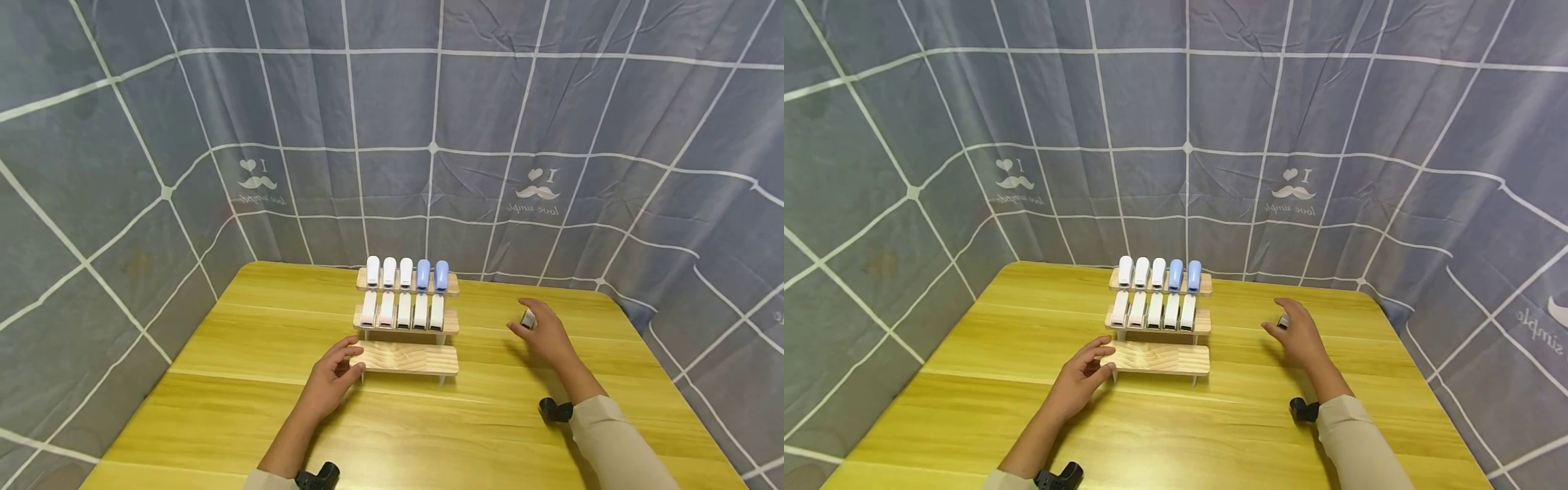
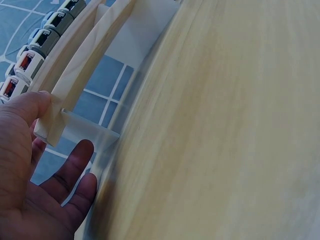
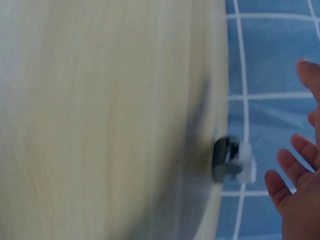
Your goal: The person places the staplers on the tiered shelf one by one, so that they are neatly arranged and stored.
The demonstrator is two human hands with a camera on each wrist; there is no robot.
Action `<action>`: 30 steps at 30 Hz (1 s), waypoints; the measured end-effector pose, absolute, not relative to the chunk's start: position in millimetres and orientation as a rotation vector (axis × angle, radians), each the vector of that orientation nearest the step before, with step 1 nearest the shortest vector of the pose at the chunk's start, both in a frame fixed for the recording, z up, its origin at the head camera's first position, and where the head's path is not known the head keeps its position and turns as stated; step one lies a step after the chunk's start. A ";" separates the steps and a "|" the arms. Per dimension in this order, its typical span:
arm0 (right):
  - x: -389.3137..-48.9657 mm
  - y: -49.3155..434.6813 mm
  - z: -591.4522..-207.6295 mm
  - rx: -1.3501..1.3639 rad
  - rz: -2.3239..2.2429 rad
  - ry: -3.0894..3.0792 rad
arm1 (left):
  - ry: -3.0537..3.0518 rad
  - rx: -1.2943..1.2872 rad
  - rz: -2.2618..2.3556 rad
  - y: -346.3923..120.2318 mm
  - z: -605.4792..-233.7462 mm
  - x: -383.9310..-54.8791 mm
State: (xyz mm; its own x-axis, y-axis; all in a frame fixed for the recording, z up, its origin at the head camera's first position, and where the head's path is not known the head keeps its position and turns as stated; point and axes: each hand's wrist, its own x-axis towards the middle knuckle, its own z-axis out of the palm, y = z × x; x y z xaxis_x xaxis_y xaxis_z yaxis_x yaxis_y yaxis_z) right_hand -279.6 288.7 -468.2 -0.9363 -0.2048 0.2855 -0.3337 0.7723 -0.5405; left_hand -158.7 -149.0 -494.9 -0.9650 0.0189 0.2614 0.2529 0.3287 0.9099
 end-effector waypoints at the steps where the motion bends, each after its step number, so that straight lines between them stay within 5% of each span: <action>1: -280.8 292.1 -469.1 0.415 0.914 -2.757 | -2.390 -0.240 -1.683 -147.6 -493.5 -158.0; 18: -294.6 318.7 -482.4 0.282 1.030 -2.803 | -2.363 -0.273 -1.696 -150.3 -498.7 -162.2; 30: -305.4 324.7 -492.9 0.258 1.026 -2.850 | -2.381 -0.253 -1.666 -140.9 -460.8 -141.9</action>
State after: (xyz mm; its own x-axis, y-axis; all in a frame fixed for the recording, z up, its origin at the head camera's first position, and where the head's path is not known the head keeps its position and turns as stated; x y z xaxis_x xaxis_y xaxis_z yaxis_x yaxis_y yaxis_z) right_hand -305.4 324.7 -492.9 -0.9804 -0.1247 0.1524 -0.1932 0.7583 -0.6226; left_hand -141.9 -140.9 -460.8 -0.9601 0.0128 0.2795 0.2670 0.3411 0.9013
